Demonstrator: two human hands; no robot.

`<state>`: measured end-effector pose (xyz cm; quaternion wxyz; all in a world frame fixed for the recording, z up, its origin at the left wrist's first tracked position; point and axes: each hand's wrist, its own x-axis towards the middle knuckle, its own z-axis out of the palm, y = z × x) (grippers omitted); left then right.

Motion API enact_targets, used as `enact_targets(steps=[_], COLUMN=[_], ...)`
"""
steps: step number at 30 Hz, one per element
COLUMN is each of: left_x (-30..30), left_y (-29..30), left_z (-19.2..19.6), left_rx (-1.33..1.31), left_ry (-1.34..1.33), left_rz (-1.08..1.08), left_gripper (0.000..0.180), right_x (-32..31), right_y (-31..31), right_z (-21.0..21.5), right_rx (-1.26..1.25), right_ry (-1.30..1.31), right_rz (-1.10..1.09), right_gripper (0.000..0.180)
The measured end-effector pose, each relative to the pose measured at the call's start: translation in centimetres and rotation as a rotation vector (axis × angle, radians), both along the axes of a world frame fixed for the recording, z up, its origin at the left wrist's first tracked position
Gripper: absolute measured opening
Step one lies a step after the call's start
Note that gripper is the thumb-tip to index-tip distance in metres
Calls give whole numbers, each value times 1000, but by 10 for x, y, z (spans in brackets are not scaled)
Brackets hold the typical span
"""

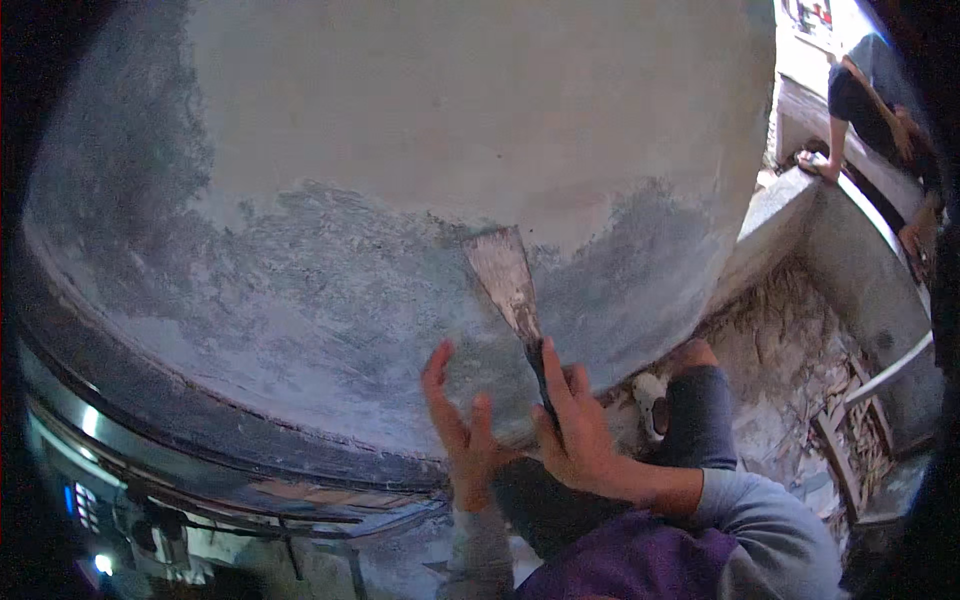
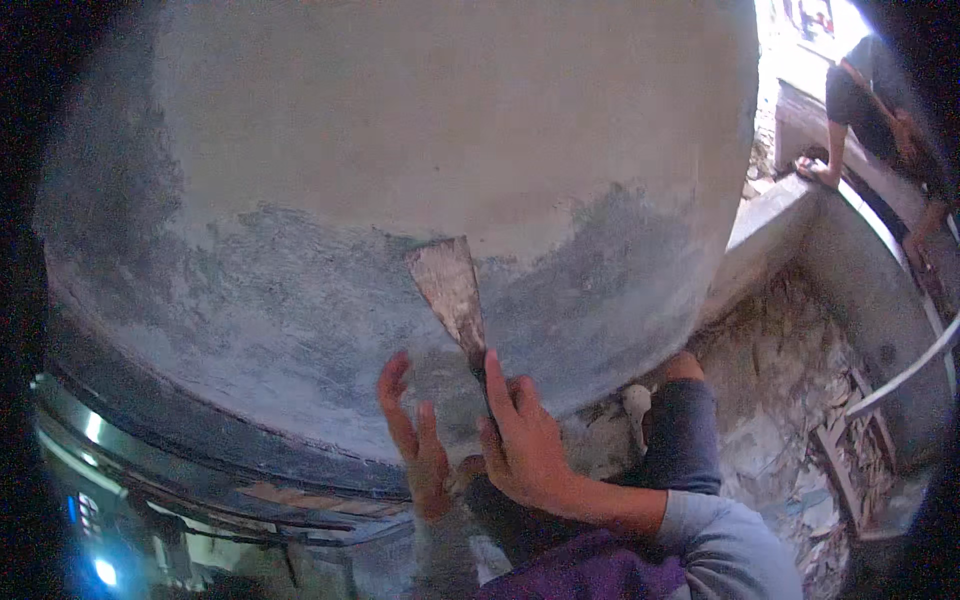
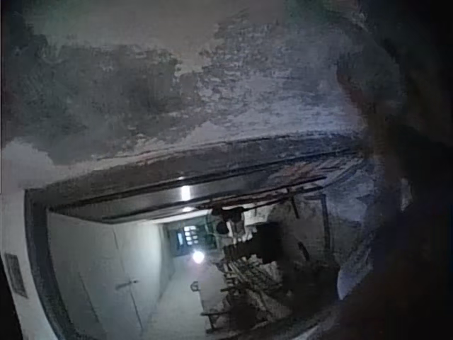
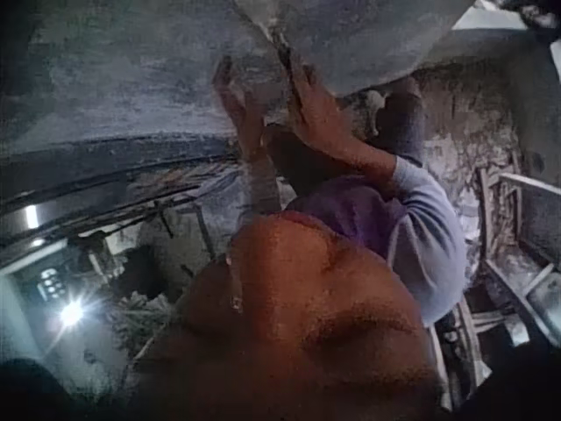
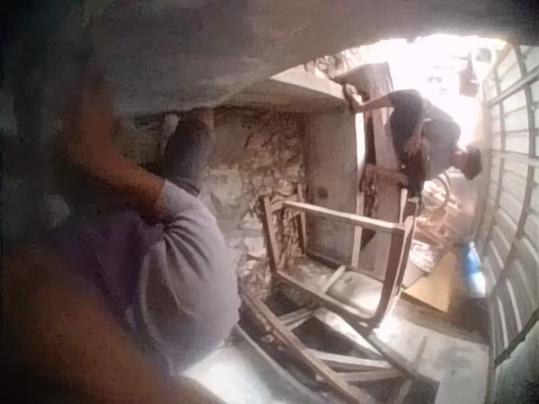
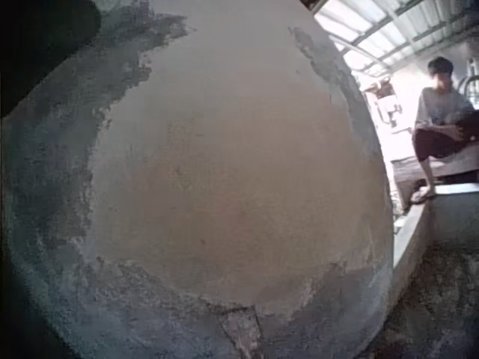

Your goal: The person scrapes old paint or plaster from a wall using a putty knife.

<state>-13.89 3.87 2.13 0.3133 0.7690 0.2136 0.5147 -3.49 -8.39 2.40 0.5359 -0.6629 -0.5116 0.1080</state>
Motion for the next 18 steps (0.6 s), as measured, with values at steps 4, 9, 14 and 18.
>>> enact_targets(steps=[4, 9, 14, 18], left_x=[30, 64, 73, 62], left_y=[10, 27, 29, 32], left_z=[24, 55, 37, 27], left_rx=[-357, -660, -643, -715], left_ry=[-22, 100, 135, -129], left_rz=[-306, -592, -485, -274], left_gripper=[62, 45, 30, 16], right_x=[-15, -34, -33, -28], right_y=[20, 37, 47, 51], right_z=[-2, -24, -32, -34], right_rx=[55, 147, 335, 422], right_ry=[51, 251, 254, 146], right_rz=[-44, -38, -72, -6], right_gripper=[79, 81, 78, 71])
